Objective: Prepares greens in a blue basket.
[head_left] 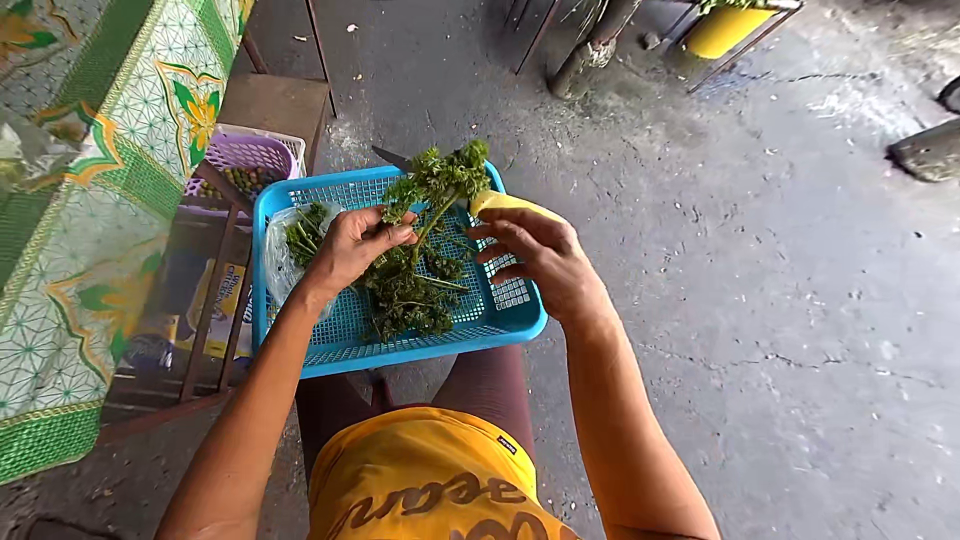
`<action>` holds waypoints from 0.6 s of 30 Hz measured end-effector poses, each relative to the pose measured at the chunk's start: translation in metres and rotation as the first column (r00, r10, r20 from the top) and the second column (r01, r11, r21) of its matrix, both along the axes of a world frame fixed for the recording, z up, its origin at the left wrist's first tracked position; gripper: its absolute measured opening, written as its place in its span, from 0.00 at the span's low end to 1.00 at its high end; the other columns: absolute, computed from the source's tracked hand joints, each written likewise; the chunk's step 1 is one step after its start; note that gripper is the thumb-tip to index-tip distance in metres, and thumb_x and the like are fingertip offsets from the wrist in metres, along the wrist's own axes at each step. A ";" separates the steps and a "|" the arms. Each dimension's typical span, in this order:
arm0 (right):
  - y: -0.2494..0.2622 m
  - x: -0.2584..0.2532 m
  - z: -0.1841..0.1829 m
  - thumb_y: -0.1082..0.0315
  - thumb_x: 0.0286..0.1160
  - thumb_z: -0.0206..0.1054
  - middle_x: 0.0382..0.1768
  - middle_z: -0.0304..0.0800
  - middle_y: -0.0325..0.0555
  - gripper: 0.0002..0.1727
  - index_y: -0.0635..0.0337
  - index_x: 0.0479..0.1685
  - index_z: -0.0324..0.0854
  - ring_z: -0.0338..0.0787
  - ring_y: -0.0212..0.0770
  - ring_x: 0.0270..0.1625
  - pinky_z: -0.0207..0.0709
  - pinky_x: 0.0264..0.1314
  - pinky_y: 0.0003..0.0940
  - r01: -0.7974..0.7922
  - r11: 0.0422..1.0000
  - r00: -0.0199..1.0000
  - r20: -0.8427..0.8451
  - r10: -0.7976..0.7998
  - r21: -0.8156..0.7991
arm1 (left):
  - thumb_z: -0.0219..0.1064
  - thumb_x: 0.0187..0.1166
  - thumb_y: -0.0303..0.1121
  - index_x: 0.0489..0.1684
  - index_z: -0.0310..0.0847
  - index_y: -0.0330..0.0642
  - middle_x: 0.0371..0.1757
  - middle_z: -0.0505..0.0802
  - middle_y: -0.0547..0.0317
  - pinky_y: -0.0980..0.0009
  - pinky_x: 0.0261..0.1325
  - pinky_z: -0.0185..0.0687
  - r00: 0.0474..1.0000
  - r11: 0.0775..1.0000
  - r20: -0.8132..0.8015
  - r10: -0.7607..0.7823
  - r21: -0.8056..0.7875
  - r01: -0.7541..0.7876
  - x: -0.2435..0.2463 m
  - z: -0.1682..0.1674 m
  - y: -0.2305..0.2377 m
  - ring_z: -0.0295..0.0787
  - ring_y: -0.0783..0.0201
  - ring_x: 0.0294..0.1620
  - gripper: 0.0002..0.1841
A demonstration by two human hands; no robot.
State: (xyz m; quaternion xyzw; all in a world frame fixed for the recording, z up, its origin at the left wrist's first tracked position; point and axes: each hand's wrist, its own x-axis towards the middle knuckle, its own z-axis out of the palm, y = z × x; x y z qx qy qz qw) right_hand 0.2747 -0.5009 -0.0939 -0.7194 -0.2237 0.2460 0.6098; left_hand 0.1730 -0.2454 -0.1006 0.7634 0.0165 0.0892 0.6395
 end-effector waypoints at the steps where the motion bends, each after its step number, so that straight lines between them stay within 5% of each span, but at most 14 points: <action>1: 0.000 0.000 -0.011 0.58 0.90 0.55 0.59 0.91 0.43 0.19 0.52 0.71 0.80 0.94 0.42 0.43 0.88 0.34 0.39 0.019 0.997 0.994 0.105 -0.010 -0.080 | 0.66 0.84 0.28 0.56 0.86 0.31 0.46 0.97 0.54 0.69 0.62 0.88 1.000 1.000 -0.019 0.003 -0.029 -0.004 -0.002 -0.001 0.001 0.94 0.67 0.50 0.11; 3: 0.003 -0.001 -0.022 0.61 0.85 0.62 0.62 0.89 0.46 0.18 0.54 0.70 0.81 0.93 0.45 0.46 0.88 0.37 0.45 0.014 0.991 0.988 0.152 0.006 -0.130 | 0.65 0.84 0.27 0.57 0.84 0.31 0.45 0.96 0.55 0.69 0.63 0.88 0.999 0.999 -0.036 0.006 -0.048 -0.008 -0.005 -0.001 0.001 0.94 0.67 0.50 0.11; 8: 0.014 -0.008 -0.009 0.57 0.80 0.67 0.59 0.90 0.41 0.22 0.50 0.72 0.80 0.91 0.37 0.40 0.83 0.28 0.29 -0.097 0.993 0.987 0.137 0.086 0.073 | 0.64 0.85 0.28 0.62 0.82 0.32 0.48 0.96 0.55 0.72 0.61 0.87 0.998 1.000 -0.063 -0.010 0.008 0.011 -0.009 0.001 -0.001 0.93 0.69 0.50 0.13; 14: 0.034 -0.007 0.019 0.64 0.83 0.67 0.40 0.91 0.38 0.14 0.56 0.63 0.86 0.83 0.28 0.26 0.74 0.21 0.17 -0.117 0.951 0.963 0.267 0.038 0.285 | 0.68 0.83 0.41 0.63 0.85 0.36 0.65 0.89 0.51 0.63 0.73 0.79 0.997 0.891 0.068 0.044 0.448 -0.070 -0.023 0.015 -0.017 0.85 0.63 0.67 0.19; 18: 0.036 -0.008 0.017 0.65 0.86 0.64 0.35 0.89 0.36 0.11 0.56 0.58 0.85 0.82 0.26 0.24 0.73 0.20 0.15 -0.111 0.939 0.972 0.232 0.035 0.325 | 0.73 0.79 0.38 0.59 0.88 0.37 0.53 0.93 0.55 0.70 0.57 0.79 0.971 0.849 0.210 0.113 0.487 -0.204 -0.015 0.024 -0.024 0.88 0.69 0.53 0.17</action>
